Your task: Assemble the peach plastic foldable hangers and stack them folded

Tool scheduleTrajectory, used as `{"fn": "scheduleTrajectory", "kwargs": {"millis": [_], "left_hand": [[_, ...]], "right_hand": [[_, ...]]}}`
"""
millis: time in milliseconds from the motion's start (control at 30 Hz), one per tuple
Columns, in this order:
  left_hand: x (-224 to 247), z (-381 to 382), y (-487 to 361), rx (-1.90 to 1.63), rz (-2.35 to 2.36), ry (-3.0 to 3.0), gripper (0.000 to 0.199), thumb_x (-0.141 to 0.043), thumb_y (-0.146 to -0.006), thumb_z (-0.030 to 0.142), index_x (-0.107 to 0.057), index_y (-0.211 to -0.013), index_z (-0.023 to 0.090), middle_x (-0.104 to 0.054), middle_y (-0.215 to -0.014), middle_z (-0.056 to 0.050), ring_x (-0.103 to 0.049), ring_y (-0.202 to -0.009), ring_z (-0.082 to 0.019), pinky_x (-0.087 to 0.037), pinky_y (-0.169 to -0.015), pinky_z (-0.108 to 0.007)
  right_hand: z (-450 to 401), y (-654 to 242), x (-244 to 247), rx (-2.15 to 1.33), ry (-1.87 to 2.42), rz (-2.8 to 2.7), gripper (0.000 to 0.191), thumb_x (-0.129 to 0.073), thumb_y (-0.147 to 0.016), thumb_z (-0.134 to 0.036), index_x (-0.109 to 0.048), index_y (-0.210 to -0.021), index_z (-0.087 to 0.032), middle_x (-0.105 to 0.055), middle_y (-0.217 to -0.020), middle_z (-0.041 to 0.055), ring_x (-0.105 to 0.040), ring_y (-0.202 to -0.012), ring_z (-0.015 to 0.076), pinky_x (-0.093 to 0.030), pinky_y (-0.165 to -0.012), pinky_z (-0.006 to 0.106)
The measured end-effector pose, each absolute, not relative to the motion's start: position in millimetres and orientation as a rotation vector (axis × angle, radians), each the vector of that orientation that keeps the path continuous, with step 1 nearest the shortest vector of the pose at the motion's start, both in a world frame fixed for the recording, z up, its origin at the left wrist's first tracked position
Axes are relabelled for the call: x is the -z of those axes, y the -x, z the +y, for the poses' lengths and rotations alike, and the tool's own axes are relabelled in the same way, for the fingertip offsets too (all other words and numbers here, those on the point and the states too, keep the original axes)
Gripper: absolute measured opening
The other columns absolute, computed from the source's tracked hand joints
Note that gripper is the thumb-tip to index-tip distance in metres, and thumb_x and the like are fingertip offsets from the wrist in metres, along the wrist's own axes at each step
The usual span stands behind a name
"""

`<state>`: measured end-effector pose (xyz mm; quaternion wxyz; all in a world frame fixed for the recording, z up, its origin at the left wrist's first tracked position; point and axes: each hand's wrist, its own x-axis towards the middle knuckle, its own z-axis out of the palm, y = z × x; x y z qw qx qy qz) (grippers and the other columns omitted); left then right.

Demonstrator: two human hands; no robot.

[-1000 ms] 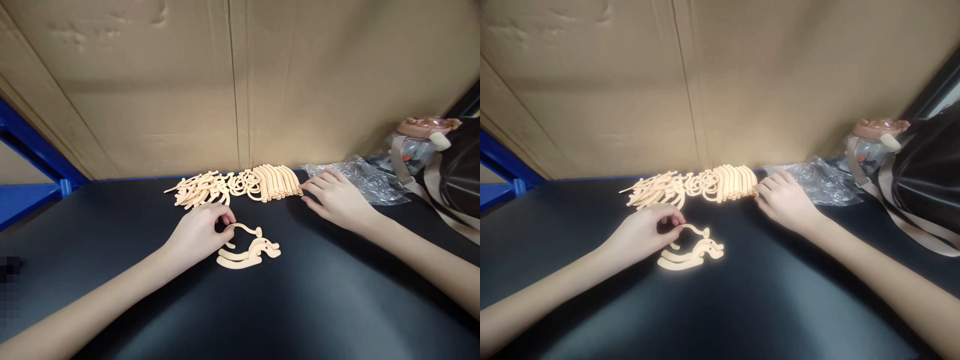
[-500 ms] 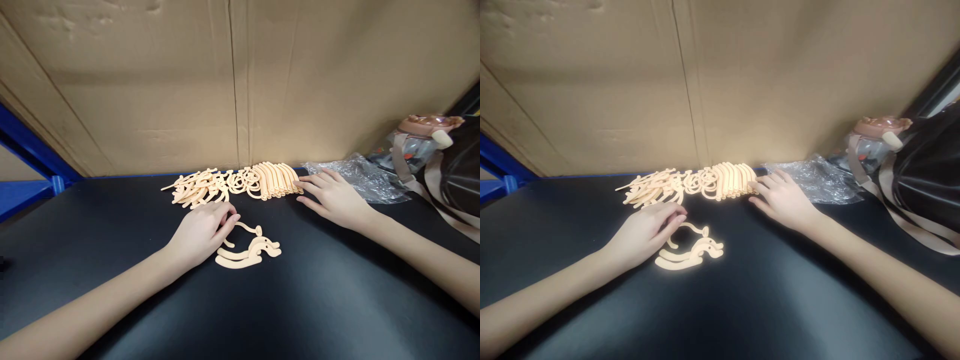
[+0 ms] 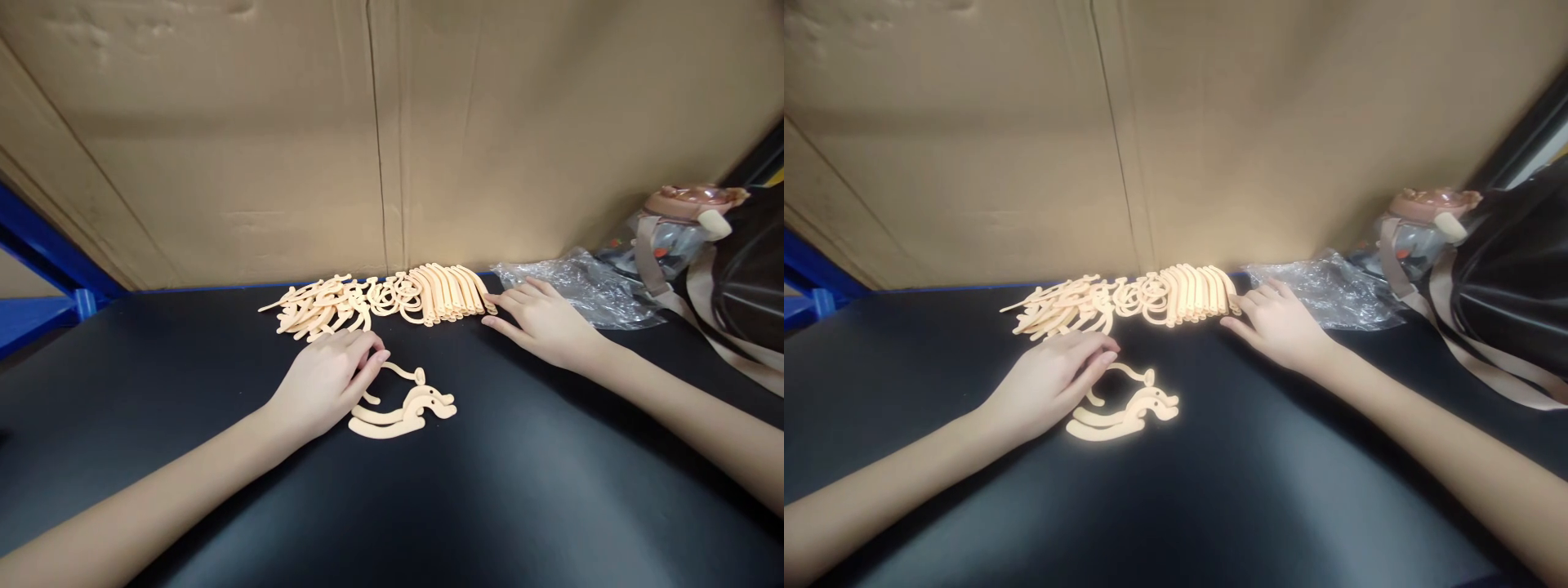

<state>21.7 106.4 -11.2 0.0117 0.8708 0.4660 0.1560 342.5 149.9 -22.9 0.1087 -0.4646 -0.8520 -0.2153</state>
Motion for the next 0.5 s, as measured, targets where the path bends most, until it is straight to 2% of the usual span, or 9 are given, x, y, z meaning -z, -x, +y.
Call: {"fn": "scheduleTrajectory", "kwargs": {"millis": [267, 500], "left_hand": [[10.9, 107.0, -22.8, -0.486, 1.453, -2.72, 0.036, -0.03, -0.098, 0.039, -0.06, -0.094, 0.02, -0.068, -0.088, -0.004, -0.062, -0.081, -0.021, -0.044, -0.072, -0.033], [12.6, 107.2, -22.2, -0.476, 1.453, -2.724, 0.035, -0.032, -0.098, 0.039, -0.06, -0.095, 0.019, -0.067, -0.086, -0.003, -0.062, -0.081, -0.021, -0.043, -0.072, -0.033]], "right_hand": [[150.5, -346.9, 22.2, 0.768, 1.402, -2.477, 0.045, -0.036, -0.099, -0.046, -0.068, -0.097, -0.014, -0.071, -0.094, 0.0105, -0.062, -0.096, 0.0261, -0.037, -0.1, 0.046], [150.5, -346.1, 23.8, 0.779, 1.444, -2.474, 0.042, -0.039, -0.097, -0.043, -0.066, -0.097, -0.011, -0.07, -0.096, 0.0133, -0.063, -0.097, 0.0269, -0.037, -0.1, 0.047]]}}
